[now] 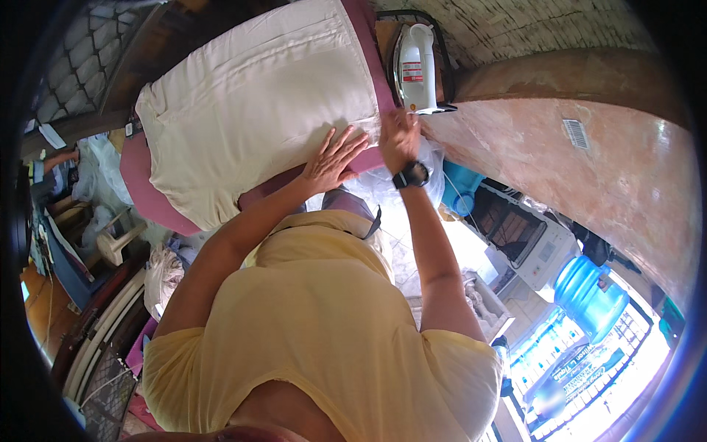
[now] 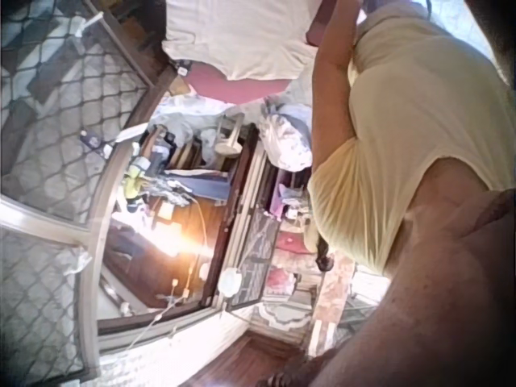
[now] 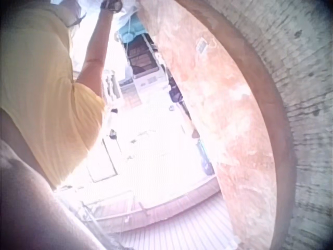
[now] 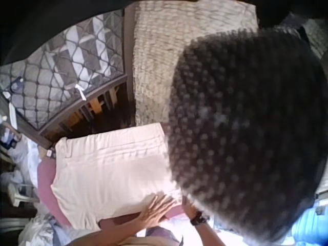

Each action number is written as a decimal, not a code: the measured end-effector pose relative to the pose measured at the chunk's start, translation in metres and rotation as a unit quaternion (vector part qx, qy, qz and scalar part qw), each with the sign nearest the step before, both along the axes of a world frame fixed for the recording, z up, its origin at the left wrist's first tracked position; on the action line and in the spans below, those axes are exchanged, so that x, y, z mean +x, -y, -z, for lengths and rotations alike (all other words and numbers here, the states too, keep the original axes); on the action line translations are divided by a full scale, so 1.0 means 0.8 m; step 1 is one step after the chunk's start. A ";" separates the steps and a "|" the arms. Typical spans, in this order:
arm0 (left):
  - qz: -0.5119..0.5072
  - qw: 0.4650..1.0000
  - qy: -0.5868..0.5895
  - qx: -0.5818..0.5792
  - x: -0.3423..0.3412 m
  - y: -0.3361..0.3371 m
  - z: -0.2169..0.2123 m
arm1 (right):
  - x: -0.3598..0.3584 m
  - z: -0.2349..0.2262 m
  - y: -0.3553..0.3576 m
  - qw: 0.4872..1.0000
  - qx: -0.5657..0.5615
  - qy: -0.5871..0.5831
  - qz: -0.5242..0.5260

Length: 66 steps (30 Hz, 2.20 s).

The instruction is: The person irons a shirt on an ironing board, flipping and adjusting the garment to reach different sections.

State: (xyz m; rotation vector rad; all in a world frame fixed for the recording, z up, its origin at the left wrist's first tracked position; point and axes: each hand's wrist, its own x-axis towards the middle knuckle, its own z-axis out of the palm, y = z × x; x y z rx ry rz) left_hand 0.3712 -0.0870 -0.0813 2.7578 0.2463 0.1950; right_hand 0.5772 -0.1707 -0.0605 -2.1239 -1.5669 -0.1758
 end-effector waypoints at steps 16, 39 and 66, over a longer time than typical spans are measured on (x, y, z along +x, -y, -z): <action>-0.016 0.999 -0.018 0.029 0.018 0.025 0.007 | 0.103 -0.112 -0.158 0.971 -0.002 -0.198 0.135; -0.097 0.992 -0.073 0.020 -0.104 -0.045 -0.013 | -0.034 -0.084 -0.046 0.968 -0.100 -0.142 0.183; -0.110 0.976 0.107 -0.156 -0.121 -0.055 -0.019 | -0.078 -0.108 -0.192 0.950 -0.245 -0.182 -0.063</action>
